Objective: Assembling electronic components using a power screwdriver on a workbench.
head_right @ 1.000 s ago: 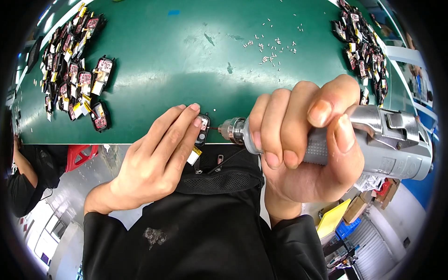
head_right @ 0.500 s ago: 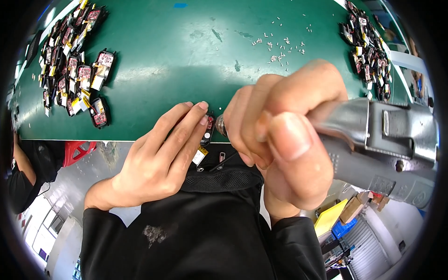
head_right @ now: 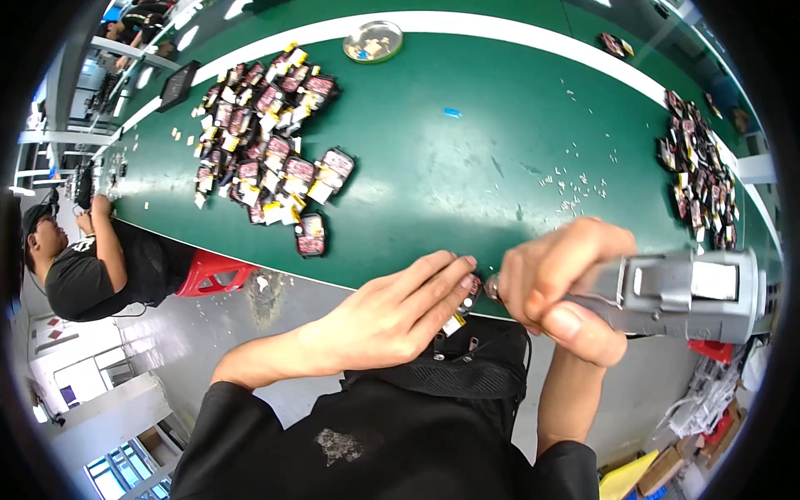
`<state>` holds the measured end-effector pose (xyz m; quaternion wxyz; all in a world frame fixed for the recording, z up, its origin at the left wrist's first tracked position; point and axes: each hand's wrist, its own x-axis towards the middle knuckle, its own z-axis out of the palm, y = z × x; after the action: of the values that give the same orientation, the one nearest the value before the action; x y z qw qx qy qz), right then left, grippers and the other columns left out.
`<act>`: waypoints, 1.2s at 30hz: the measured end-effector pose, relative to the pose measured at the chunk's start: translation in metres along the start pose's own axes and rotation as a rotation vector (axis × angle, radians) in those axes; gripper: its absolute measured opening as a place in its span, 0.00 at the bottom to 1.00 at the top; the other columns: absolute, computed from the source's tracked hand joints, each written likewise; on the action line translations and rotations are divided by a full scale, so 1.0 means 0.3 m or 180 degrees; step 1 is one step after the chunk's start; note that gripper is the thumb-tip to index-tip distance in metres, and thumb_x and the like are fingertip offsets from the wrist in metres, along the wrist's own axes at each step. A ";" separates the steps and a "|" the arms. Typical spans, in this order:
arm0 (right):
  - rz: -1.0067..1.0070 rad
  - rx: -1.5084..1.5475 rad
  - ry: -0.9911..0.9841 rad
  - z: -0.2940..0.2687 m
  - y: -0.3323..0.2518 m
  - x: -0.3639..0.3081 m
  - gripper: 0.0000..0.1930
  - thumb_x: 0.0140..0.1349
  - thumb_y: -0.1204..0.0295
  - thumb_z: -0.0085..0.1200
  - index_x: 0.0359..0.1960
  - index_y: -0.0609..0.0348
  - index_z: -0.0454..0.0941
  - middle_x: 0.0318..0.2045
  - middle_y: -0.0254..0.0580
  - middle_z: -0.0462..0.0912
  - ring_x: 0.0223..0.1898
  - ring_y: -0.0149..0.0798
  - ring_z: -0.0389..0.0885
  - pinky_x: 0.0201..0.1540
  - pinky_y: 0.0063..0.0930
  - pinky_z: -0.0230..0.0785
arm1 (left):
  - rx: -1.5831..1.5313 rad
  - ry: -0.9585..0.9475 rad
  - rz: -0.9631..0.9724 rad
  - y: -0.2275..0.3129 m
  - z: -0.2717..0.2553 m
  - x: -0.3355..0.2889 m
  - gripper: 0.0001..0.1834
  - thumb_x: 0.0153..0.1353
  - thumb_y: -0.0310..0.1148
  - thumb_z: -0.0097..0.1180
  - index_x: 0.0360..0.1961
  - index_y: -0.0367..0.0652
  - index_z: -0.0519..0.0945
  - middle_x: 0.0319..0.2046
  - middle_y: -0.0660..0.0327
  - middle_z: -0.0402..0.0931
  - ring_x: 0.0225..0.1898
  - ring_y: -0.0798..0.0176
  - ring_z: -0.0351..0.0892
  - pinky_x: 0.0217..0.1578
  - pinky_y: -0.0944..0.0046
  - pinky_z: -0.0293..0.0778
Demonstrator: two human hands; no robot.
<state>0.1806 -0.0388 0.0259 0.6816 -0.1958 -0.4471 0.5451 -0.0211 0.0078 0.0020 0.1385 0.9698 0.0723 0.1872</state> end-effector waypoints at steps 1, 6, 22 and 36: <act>-0.0134 0.0031 -0.0088 -0.002 -0.016 -0.002 0.08 0.57 0.74 0.52 0.28 0.60 0.65 0.12 0.33 0.67 0.10 0.28 0.64 0.15 0.21 0.59 | -0.0007 -0.0007 0.0006 -0.003 -0.016 -0.005 0.22 0.44 0.23 0.55 0.42 0.22 0.74 0.46 0.44 0.73 0.48 0.49 0.73 0.46 0.58 0.76; -0.0792 0.0366 0.0799 -0.052 -0.101 -0.125 0.07 0.59 0.71 0.49 0.31 0.55 0.62 0.08 0.29 0.63 0.08 0.24 0.62 0.17 0.20 0.61 | 0.0946 0.0653 -0.1284 -0.148 -0.180 -0.090 0.26 0.42 0.15 0.51 0.48 0.29 0.75 0.50 0.47 0.74 0.49 0.45 0.74 0.51 0.54 0.71; -0.0795 0.0949 0.1816 -0.080 0.014 -0.252 0.05 0.62 0.69 0.41 0.32 0.56 0.65 0.10 0.30 0.61 0.11 0.27 0.59 0.22 0.26 0.59 | 0.0091 0.0378 -0.0500 0.011 0.059 0.129 0.18 0.39 0.19 0.61 0.37 0.33 0.78 0.35 0.56 0.74 0.35 0.55 0.75 0.33 0.59 0.73; -0.0945 0.1111 0.1953 -0.068 -0.015 -0.264 0.06 0.63 0.68 0.39 0.33 0.56 0.66 0.10 0.29 0.61 0.11 0.27 0.59 0.22 0.26 0.59 | -0.1579 0.0607 -0.1413 0.031 0.066 0.122 0.05 0.63 0.24 0.49 0.30 0.36 0.68 0.26 0.56 0.70 0.25 0.66 0.66 0.28 0.69 0.64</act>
<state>0.1994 -0.1086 -0.0127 0.8783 -0.1640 -0.1463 0.4245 0.0210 0.0012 -0.0002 0.4001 0.8454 0.2464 0.2542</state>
